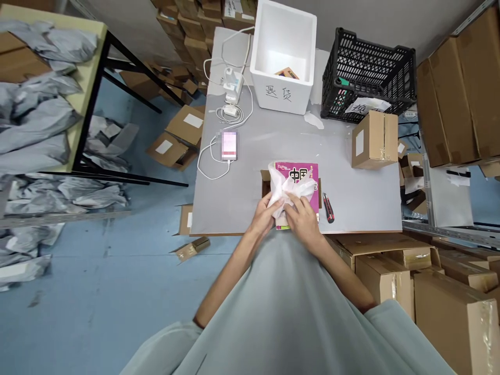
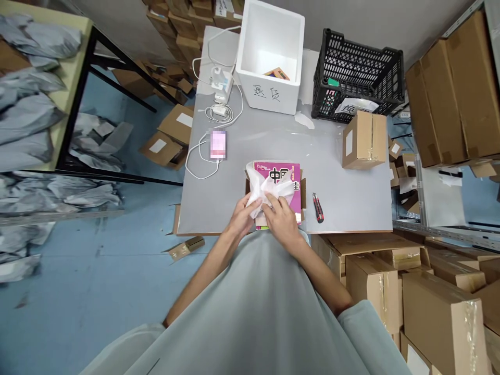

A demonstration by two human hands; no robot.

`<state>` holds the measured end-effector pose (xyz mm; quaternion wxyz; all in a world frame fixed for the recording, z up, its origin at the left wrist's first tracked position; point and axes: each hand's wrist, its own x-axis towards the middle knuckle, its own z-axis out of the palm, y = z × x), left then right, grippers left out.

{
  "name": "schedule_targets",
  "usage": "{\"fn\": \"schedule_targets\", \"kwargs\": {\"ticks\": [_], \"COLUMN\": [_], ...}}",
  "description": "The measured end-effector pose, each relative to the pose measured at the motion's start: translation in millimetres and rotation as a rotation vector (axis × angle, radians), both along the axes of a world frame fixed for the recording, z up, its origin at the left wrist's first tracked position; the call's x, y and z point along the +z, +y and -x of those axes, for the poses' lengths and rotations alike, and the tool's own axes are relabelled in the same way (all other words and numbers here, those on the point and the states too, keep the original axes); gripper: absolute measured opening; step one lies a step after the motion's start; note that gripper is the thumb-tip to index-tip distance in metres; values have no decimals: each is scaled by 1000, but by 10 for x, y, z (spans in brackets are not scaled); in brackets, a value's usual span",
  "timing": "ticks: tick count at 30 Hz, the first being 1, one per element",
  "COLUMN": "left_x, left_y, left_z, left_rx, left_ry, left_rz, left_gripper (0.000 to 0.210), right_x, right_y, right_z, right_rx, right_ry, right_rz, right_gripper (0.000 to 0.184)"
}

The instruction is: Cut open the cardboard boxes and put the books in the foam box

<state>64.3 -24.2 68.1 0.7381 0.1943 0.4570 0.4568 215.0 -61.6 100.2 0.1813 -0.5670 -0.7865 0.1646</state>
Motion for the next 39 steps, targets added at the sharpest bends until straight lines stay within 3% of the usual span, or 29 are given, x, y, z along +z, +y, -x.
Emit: {"fn": "schedule_targets", "kwargs": {"ticks": [3,6,8,11,13,17,21,24,26,28,30,33,35,37,39], "left_x": [-36,-63,-47,16,51,37,41,171,278,328,272,-12,-262,-488,-648], "left_y": [15,41,61,87,101,121,183,256,282,285,291,378,495,628,731], "left_z": [68,204,283,329,316,299,475,673,720,641,443,38,-212,-389,-471], "left_rx": [25,10,-40,-124,-149,-111,29,201,243,128,-148,-714,-1004,-1167,-1225], "left_ry": [48,56,59,69,99,213,348,498,640,766,872,1057,1225,1342,1386], "left_rz": [31,52,44,22,-9,-93,-112,-237,-366,-515,-657,-728,-694,-653,-626], "left_gripper": [69,71,70,72,74,72,65,58,47,26,15,30,35,33,28], "right_x": [142,146,51,-118,-163,-62,106,215,286,355,411,454,457,443,422], "right_y": [7,66,129,201,211,144,13,-100,-171,-227,-264,-291,-298,-304,-311], "right_z": [-183,-489,-668,-780,-761,-715,-930,-1288,-1544,-1750,-1873,-1903,-1854,-1784,-1712], "right_rx": [-42,-397,-564,-529,-519,-602,-714,-839,-919,-970,-991,-980,-971,-961,-945], "right_ry": [313,556,724,1028,1145,1205,1241,1251,1222,1179,1148,1147,1165,1184,1192], "right_rz": [28,33,168,506,598,616,582,421,268,124,26,-8,10,51,108], "right_gripper": [27,49,63,57,50,49,47,46,46,47,48,49,50,49,47]}}
